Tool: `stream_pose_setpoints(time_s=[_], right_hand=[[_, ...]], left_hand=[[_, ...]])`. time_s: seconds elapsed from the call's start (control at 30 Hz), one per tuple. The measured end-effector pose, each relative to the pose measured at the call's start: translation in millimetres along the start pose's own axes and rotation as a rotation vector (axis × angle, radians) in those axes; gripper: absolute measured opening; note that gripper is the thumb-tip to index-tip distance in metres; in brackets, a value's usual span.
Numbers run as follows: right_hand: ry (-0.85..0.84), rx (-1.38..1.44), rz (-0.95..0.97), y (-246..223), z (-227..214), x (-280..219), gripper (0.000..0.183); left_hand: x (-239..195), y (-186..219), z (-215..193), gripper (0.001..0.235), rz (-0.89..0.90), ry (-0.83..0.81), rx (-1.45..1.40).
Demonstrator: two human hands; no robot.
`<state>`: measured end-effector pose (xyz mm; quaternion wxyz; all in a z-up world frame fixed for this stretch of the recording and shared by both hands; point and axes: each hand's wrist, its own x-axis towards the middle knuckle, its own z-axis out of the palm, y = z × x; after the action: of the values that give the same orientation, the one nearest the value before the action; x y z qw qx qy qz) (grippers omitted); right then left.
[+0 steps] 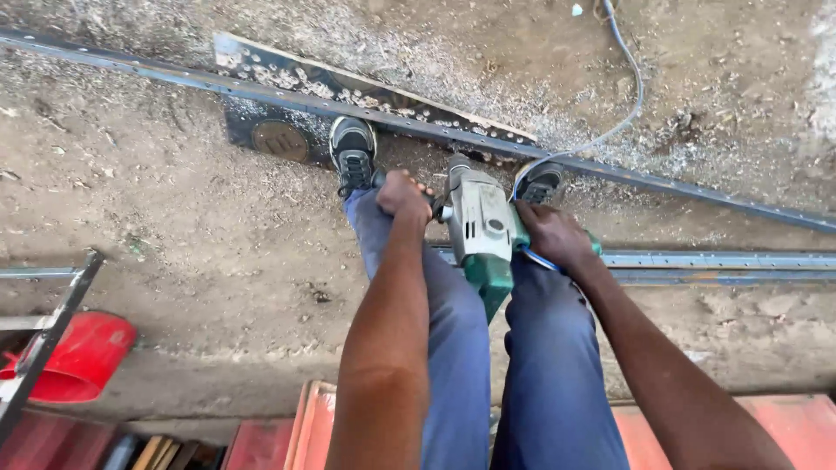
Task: Using a heavy-duty electric drill to bore multiple holes into a metal beam on the ground.
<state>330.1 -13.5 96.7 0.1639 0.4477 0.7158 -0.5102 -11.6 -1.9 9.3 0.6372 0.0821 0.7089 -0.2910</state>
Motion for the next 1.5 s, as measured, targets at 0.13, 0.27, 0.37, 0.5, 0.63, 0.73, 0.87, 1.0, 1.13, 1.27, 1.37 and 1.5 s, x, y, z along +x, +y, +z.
stream_pose_setpoints(time_s=[0.13, 0.27, 0.37, 0.5, 0.63, 0.73, 0.87, 1.0, 1.13, 1.27, 1.37, 1.5], right_hand=[[0.038, 0.012, -0.029, 1, -7, 9, 0.072], [0.037, 0.058, -0.017, -7, 1, 8, 0.076], [-0.009, 0.056, 0.006, -25, -18, 1, 0.072], [-0.001, 0.055, 0.006, -15, -6, 12, 0.076], [-0.026, 0.062, 0.031, -4, 18, 2, 0.078], [0.015, 0.011, -0.060, 2, 5, 4, 0.072], [0.085, -0.028, -0.133, -12, 0, 6, 0.065], [0.055, 0.027, -0.066, -14, -16, 15, 0.076], [0.071, 0.019, -0.038, -3, 1, -1, 0.078], [0.001, 0.076, -0.034, 1, 8, 5, 0.082], [-0.061, 0.068, 0.047, -6, -22, 4, 0.093], [-0.032, 0.071, 0.008, -1, 6, 4, 0.083]], left_hand=[[48, 14, 7, 0.056, 0.001, 0.027, 0.293], [123, -21, 43, 0.060, 0.010, 0.092, 1.265], [6, 2, -10, 0.055, -0.064, 0.064, -0.265], [71, -19, 6, 0.057, -0.054, 0.095, 0.138], [130, -44, 36, 0.067, 0.012, 0.120, 1.049], [61, 2, 34, 0.062, 0.080, 0.145, 1.494], [30, 8, 15, 0.054, 0.172, 0.148, 1.661], [59, 21, 17, 0.055, 0.145, 0.146, 1.631], [79, 19, 31, 0.057, 0.187, 0.127, 1.624], [95, 7, 38, 0.059, 0.176, 0.105, 1.616], [116, 23, 50, 0.060, 0.160, 0.084, 1.608], [125, -1, 58, 0.061, 0.180, 0.072, 1.596]])
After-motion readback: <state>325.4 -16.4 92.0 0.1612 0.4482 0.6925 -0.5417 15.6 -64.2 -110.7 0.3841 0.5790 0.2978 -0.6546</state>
